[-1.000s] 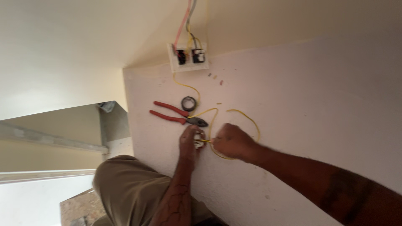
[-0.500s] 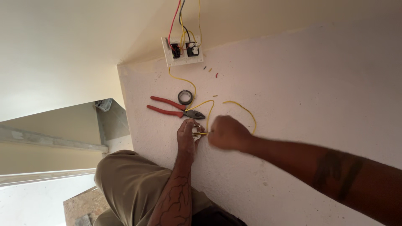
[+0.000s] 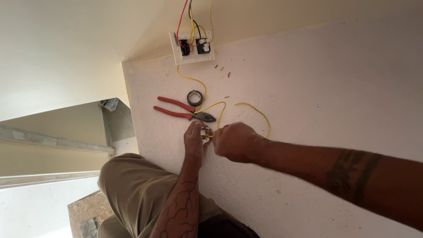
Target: The person wires an electrical plug by stripping a yellow wire with a wire stripper and securing it to the plug terminals using a screwdriver.
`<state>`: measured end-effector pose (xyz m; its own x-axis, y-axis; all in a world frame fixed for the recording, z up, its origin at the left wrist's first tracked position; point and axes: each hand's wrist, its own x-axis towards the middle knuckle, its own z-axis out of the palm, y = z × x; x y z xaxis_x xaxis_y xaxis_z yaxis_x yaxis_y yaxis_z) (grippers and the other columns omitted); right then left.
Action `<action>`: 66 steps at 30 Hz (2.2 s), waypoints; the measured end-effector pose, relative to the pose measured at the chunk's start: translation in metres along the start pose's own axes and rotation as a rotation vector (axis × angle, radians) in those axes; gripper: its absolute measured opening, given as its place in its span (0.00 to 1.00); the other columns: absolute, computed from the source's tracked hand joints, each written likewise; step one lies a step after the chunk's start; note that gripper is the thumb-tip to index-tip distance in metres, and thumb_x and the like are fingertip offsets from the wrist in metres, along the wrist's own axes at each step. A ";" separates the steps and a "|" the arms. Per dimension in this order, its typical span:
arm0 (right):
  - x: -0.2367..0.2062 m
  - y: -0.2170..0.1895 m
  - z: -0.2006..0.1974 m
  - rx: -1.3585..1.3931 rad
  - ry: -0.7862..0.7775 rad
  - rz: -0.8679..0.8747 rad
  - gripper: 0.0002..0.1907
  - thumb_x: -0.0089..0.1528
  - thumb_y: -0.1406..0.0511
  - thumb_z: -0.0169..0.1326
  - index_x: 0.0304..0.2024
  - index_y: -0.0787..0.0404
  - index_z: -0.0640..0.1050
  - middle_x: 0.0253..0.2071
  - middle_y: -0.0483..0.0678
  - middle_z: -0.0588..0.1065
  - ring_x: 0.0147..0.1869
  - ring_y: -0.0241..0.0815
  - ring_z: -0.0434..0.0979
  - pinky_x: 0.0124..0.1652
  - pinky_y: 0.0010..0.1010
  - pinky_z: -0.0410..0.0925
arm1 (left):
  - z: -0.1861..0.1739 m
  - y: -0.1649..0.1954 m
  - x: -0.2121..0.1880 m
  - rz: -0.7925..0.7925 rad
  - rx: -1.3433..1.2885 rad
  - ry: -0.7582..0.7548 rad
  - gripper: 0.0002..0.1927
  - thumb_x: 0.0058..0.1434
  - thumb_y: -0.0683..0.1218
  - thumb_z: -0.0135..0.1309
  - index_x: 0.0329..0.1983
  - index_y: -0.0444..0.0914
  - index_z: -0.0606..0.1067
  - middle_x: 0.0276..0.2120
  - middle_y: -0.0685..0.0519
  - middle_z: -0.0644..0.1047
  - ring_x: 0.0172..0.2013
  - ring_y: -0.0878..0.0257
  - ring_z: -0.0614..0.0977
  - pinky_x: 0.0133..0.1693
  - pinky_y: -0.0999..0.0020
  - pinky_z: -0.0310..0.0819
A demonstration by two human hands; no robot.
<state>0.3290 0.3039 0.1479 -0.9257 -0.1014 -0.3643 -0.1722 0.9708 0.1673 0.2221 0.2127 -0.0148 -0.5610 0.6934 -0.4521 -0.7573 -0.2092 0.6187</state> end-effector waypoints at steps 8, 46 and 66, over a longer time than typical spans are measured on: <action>0.007 0.017 0.006 0.991 0.221 0.654 0.13 0.53 0.62 0.64 0.22 0.67 0.81 0.25 0.61 0.78 0.26 0.52 0.74 0.24 0.44 0.66 | 0.000 -0.004 -0.001 0.044 -0.049 -0.056 0.10 0.71 0.48 0.47 0.36 0.39 0.72 0.28 0.53 0.74 0.30 0.65 0.76 0.36 0.65 0.78; -0.011 0.020 -0.015 0.760 0.497 0.331 0.14 0.48 0.66 0.63 0.37 0.63 0.83 0.31 0.55 0.80 0.36 0.53 0.79 0.36 0.43 0.70 | -0.002 -0.010 0.007 0.018 -0.033 -0.100 0.11 0.73 0.49 0.45 0.38 0.39 0.72 0.29 0.53 0.74 0.30 0.65 0.77 0.36 0.65 0.80; -0.017 0.026 -0.001 0.632 0.426 0.241 0.10 0.51 0.62 0.62 0.34 0.57 0.82 0.29 0.53 0.81 0.32 0.52 0.81 0.34 0.43 0.73 | -0.005 -0.010 0.009 0.022 0.017 -0.099 0.12 0.72 0.52 0.46 0.38 0.40 0.73 0.28 0.54 0.74 0.27 0.66 0.76 0.29 0.67 0.74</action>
<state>0.3399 0.3306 0.1599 -0.9841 0.1764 0.0184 0.1544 0.9033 -0.4003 0.2226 0.2173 -0.0285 -0.5407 0.7540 -0.3731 -0.7389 -0.2137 0.6390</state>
